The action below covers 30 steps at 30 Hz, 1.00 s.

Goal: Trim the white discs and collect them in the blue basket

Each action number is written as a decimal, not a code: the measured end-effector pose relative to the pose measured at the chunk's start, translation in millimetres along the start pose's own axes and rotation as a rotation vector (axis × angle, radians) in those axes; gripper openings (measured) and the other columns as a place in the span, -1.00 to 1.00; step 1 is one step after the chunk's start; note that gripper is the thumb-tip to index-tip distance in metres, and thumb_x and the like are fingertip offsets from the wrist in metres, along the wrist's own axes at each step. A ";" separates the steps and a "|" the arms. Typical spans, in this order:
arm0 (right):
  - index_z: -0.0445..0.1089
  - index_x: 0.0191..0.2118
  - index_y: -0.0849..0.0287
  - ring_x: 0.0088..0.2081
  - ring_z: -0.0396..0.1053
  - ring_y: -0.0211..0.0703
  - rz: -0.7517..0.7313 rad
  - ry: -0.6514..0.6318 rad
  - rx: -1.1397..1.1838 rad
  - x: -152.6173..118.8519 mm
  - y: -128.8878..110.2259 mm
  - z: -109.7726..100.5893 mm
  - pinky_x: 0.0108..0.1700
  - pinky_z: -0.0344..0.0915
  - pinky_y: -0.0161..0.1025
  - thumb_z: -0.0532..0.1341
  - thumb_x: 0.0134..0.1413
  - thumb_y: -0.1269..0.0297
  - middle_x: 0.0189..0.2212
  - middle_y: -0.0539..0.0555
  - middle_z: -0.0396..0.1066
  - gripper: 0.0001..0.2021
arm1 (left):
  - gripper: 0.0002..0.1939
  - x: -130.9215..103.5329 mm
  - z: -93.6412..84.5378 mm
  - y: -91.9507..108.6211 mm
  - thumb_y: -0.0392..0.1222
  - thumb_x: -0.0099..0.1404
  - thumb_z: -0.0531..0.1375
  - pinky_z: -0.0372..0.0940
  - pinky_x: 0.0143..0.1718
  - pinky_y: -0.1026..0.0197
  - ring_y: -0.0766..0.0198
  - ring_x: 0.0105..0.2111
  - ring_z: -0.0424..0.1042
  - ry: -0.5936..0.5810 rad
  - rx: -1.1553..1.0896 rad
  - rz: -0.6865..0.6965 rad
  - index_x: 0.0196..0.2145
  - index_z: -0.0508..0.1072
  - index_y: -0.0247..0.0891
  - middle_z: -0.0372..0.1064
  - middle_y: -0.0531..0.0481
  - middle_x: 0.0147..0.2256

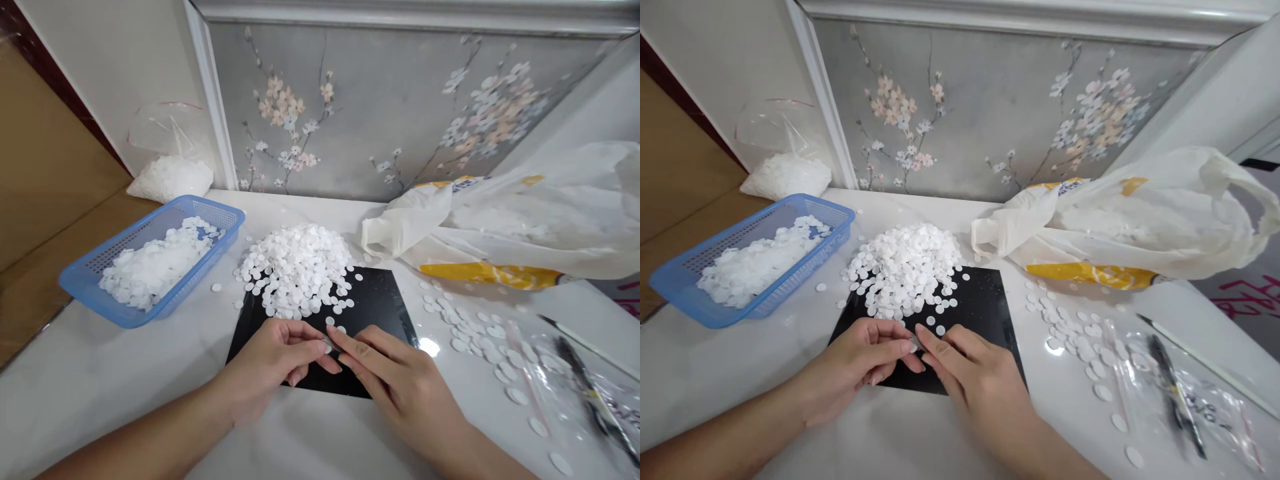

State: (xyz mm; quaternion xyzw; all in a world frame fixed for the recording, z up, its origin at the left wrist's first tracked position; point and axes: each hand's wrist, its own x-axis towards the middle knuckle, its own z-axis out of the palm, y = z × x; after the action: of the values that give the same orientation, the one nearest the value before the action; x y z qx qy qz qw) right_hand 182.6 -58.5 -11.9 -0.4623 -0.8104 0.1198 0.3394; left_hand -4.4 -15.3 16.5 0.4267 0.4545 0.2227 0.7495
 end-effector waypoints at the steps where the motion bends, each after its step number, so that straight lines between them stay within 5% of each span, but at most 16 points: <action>1: 0.30 0.12 0.09 -0.46 0.37 -0.27 -0.001 -0.002 0.007 -0.3 0.2 0.1 -0.44 0.36 -0.37 0.03 0.25 0.38 -0.45 0.04 0.36 -0.64 | -0.81 -0.2 -0.2 -0.1 -0.11 0.13 0.23 -0.14 -0.58 0.29 0.48 -0.67 0.00 0.000 0.002 -0.001 -0.40 0.48 -0.32 0.54 -0.14 -0.42; 16: 0.40 0.02 0.24 -0.53 0.31 -0.29 0.065 0.006 0.047 0.6 -2.0 -1.0 -0.52 0.27 -0.37 0.03 0.24 0.38 -0.49 0.04 0.29 -0.69 | -0.83 -1.6 1.5 1.5 -0.15 0.14 0.21 -0.13 -0.60 0.30 0.50 -0.67 0.00 0.004 0.051 0.004 -0.42 0.47 -0.35 0.53 -0.15 -0.43; 30: 0.35 0.08 0.14 -0.50 0.35 -0.31 0.031 0.000 0.081 1.7 -3.6 -0.5 -0.52 0.30 -0.39 0.04 0.25 0.37 -0.46 0.03 0.35 -0.67 | -0.85 -1.0 0.1 2.7 -0.20 0.15 0.19 -0.13 -0.61 0.32 0.52 -0.68 0.01 0.001 0.048 0.000 -0.43 0.44 -0.37 0.53 -0.16 -0.43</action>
State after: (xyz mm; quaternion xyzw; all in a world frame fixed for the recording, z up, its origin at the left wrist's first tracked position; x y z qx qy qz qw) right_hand 179.9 -59.0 -8.9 -0.4607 -0.7976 0.1575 0.3561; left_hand -4.7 -14.6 19.2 0.4444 0.4602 0.2118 0.7389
